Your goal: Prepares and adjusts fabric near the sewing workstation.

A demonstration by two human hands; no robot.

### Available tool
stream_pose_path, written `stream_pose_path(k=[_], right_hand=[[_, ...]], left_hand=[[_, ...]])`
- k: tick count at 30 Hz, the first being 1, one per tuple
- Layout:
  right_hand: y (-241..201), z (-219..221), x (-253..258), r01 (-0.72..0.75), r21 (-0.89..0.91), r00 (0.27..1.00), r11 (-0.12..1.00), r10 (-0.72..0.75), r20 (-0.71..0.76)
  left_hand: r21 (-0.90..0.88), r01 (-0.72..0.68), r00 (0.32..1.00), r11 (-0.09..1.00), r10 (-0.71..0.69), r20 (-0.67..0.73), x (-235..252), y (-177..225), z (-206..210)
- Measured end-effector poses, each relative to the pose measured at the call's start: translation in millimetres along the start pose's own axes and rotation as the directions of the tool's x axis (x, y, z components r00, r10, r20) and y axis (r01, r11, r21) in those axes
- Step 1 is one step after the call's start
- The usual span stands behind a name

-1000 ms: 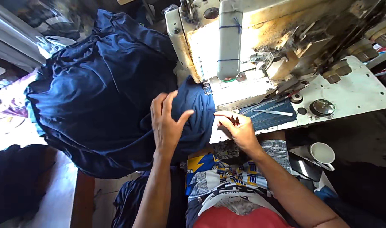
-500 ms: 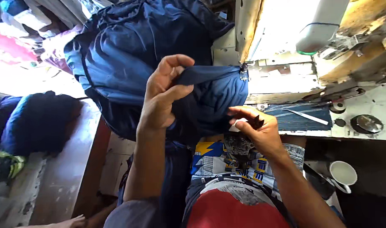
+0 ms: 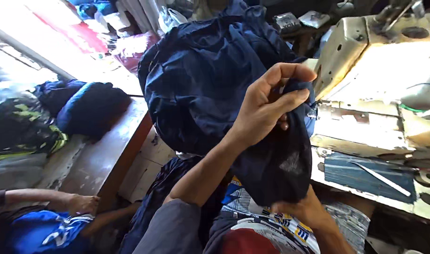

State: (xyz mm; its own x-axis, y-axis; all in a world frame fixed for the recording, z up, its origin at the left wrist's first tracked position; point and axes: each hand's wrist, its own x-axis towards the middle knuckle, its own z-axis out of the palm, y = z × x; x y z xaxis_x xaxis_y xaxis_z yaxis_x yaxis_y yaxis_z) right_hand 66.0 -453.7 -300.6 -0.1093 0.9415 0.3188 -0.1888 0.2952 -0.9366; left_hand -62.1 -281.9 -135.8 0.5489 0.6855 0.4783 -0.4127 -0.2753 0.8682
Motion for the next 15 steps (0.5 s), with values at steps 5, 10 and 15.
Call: stream_pose_path(k=[5, 10, 15], right_hand=[[-39, -26, -24, 0.117, 0.120, 0.961, 0.986, -0.143, 0.239], [-23, -36, -12, -0.111, 0.132, 0.994, 0.985, 0.112, 0.001], [3, -40, 16, -0.289, -0.028, 0.885, 0.957, 0.256, -0.389]], left_hand=[[0.216, -0.101, 0.994, 0.971, 0.089, 0.065, -9, -5, -36], [0.633, -0.071, 0.985, 0.771, 0.155, -0.079, -11, -9, -68], [0.925, 0.172, 0.983, 0.339, -0.117, -0.140, -3, -45, -134]])
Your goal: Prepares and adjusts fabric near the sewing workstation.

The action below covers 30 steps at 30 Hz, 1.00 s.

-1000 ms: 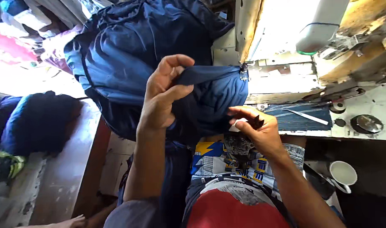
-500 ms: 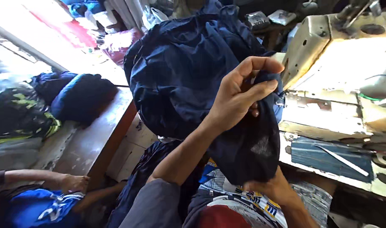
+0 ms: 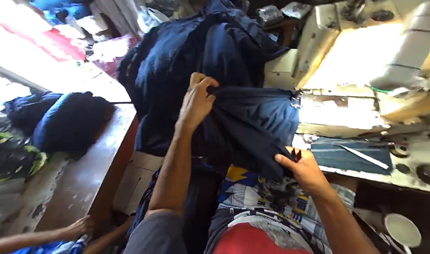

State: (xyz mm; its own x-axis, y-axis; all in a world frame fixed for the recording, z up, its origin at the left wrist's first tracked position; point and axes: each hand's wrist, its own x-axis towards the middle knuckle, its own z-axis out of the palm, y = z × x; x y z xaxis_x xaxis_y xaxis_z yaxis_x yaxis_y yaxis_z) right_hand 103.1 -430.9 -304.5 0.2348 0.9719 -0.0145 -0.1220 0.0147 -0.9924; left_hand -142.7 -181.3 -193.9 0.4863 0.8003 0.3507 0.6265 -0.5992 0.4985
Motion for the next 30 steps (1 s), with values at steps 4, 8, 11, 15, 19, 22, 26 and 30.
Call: stream_pose_path(k=[4, 8, 11, 15, 19, 22, 26, 30], right_hand=[[-15, -8, 12, 0.117, -0.015, 0.993, 0.993, -0.117, -0.001], [-33, -10, 21, 0.108, -0.024, 0.987, 0.994, -0.104, 0.123], [-41, -13, 24, 0.119, -0.066, 0.977, 0.991, -0.105, 0.185], [-39, -20, 23, 0.165, -0.092, 0.980, 0.982, -0.153, 0.128], [-32, -24, 24, 0.247, -0.073, 0.965, 0.966, -0.239, 0.105], [-27, -20, 26, 0.322, -0.041, 0.945, 0.946, -0.318, 0.079], [-30, -14, 22, 0.348, -0.016, 0.936, 0.937, -0.347, 0.063], [-36, -12, 14, 0.366, -0.045, 0.930, 0.929, -0.364, 0.048]], left_hand=[[-0.187, -0.351, 0.934, 0.918, 0.358, 0.007, -11, 38, 19], [-0.564, -0.465, 0.743, 0.682, 0.647, 0.169, -10, 81, 51], [-0.610, -0.346, 0.624, 0.713, 0.660, 0.417, 1, 80, 65], [-0.525, -0.325, 0.545, 0.786, 0.610, 0.576, 7, 72, 46], [-0.423, -0.314, 0.660, 0.850, 0.516, 0.546, -3, 68, 29], [-0.506, -0.231, 0.713, 0.831, 0.499, 0.493, -17, 67, 25], [-0.610, -0.213, 0.757, 0.764, 0.523, 0.391, -35, 61, 29], [-0.646, -0.233, 0.790, 0.727, 0.529, 0.310, -43, 59, 33]])
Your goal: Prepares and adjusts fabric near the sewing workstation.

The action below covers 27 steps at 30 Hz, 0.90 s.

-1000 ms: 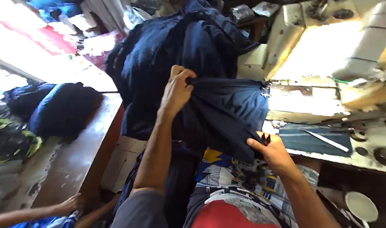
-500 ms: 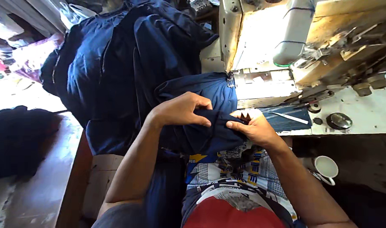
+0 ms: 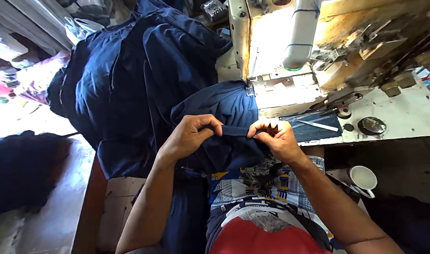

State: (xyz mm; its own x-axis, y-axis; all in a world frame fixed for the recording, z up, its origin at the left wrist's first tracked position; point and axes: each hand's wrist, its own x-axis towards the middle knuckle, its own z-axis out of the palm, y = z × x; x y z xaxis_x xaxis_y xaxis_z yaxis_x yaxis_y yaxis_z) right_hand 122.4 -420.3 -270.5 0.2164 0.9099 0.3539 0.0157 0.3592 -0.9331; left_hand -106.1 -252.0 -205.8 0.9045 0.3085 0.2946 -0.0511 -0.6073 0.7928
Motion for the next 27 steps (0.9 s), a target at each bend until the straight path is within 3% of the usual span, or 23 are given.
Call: stream_pose_path(k=[4, 8, 11, 13, 16, 19, 22, 24, 25, 27], right_hand=[[-6, -1, -5, 0.038, -0.059, 0.999, 0.998, -0.038, 0.005], [-8, 0, -6, 0.224, -0.274, 0.975, 0.935, -0.214, 0.065], [-12, 3, -6, 0.330, -0.371, 0.944, 0.868, -0.300, 0.138], [-18, 7, -7, 0.386, -0.446, 0.922, 0.808, -0.330, 0.201], [-29, 15, -12, 0.460, -0.536, 0.886, 0.707, -0.332, 0.322], [-38, 18, -15, 0.479, -0.541, 0.868, 0.692, -0.280, 0.411], [-31, 7, -17, 0.349, -0.471, 0.931, 0.810, -0.246, 0.268], [-26, -5, -16, 0.220, -0.440, 0.975, 0.870, -0.206, 0.079], [-24, -11, -15, 0.154, -0.414, 0.985, 0.897, -0.174, -0.012], [-22, -20, -12, 0.031, -0.343, 0.982, 0.939, -0.093, -0.167]], left_hand=[[0.037, -0.026, 0.999, 0.999, 0.028, -0.037, 0, -3, 6], [0.070, -0.001, 0.997, 0.998, 0.006, -0.077, 5, 4, 12], [0.195, -0.007, 0.992, 0.981, 0.032, -0.124, 12, 12, 16], [0.288, 0.010, 0.997, 0.958, 0.014, -0.081, 13, 20, 17], [0.425, -0.041, 0.994, 0.904, -0.006, 0.110, 6, 28, 13], [0.460, -0.127, 0.983, 0.879, 0.051, 0.174, -9, 32, -5], [0.204, -0.153, 0.982, 0.967, 0.125, 0.142, -39, 48, -54], [-0.037, -0.178, 0.982, 0.983, 0.175, -0.068, -76, 66, -80], [-0.046, -0.172, 0.957, 0.984, 0.156, -0.245, -98, 79, -85], [0.131, -0.050, 0.915, 0.990, 0.098, -0.392, -155, 78, -126]])
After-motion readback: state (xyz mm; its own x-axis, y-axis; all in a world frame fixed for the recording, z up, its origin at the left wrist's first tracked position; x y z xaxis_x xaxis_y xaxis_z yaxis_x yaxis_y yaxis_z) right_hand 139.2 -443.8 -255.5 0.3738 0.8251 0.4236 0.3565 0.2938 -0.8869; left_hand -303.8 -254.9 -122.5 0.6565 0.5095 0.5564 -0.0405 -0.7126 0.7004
